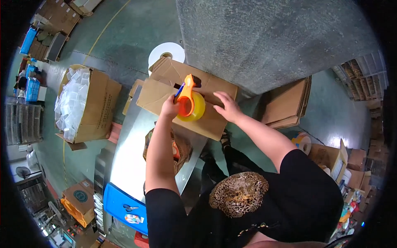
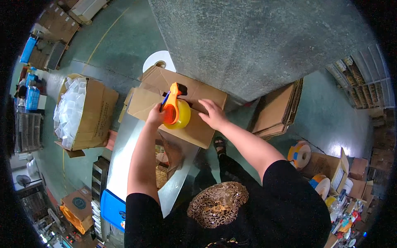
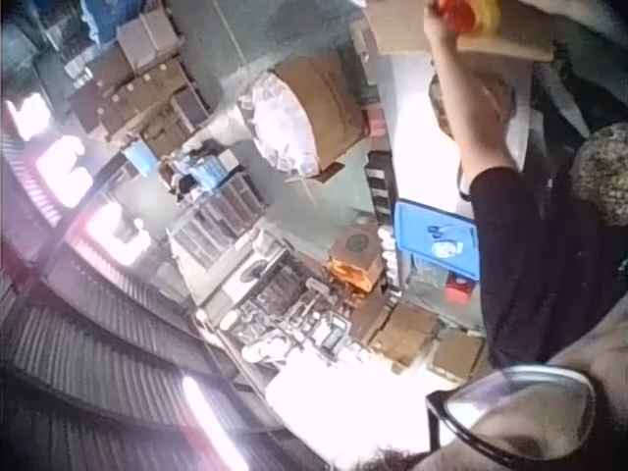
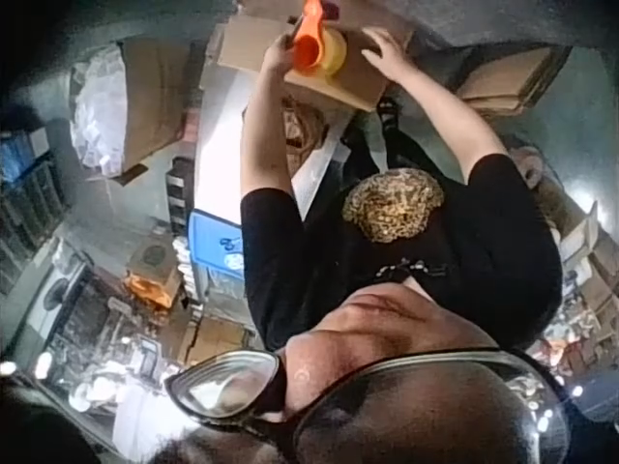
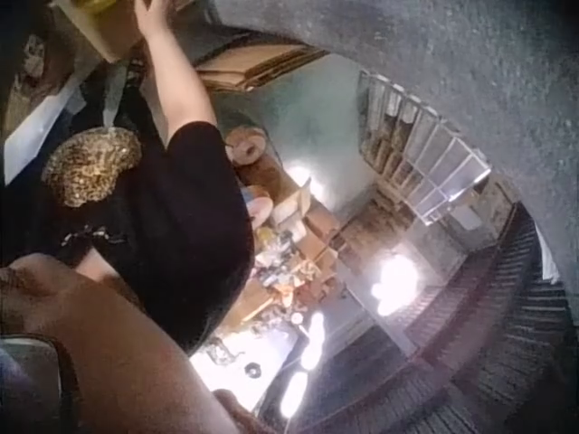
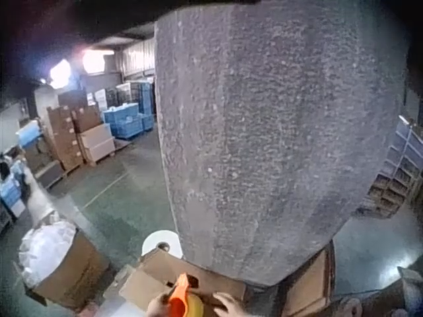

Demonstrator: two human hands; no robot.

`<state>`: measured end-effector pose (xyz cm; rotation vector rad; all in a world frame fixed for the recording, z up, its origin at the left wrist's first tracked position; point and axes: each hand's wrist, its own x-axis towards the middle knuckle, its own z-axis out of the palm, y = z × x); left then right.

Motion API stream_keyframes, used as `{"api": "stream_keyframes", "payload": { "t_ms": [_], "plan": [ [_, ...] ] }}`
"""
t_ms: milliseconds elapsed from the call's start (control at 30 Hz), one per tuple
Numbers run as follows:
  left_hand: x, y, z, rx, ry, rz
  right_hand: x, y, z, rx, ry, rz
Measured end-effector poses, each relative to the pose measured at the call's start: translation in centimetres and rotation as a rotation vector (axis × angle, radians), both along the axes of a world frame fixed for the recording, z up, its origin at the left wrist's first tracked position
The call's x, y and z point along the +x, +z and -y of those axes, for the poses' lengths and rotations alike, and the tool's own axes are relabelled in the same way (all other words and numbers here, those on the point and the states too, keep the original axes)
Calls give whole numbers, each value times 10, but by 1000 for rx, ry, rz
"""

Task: Packing small items into plastic bags, sealing them, and placing them into cardboard boxes for shipping.

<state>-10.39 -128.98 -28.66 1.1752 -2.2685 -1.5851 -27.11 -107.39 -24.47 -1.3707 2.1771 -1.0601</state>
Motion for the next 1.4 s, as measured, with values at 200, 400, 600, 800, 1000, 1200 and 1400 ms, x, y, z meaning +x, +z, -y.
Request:
{"api": "stream_keyframes", "payload": {
  "t_ms": [200,400,600,800,1000,1200,1400],
  "plan": [
    [-1,48,-34,536,35,-155,-1,55,17,-236,295,-208],
    [22,80,-57,647,-15,-248,9,95,13,-346,453,-216],
    [56,129,-98,675,-103,-293,29,147,-10,-264,412,174],
    [94,159,-111,595,-370,-353,36,199,-23,-213,268,695],
    [102,177,-108,572,-447,-299,51,219,-21,-205,297,444],
    [112,201,-114,292,-290,-235,52,217,-9,-129,167,641],
    [106,205,-113,143,-521,-28,72,230,2,-281,371,21]
  ]
}}
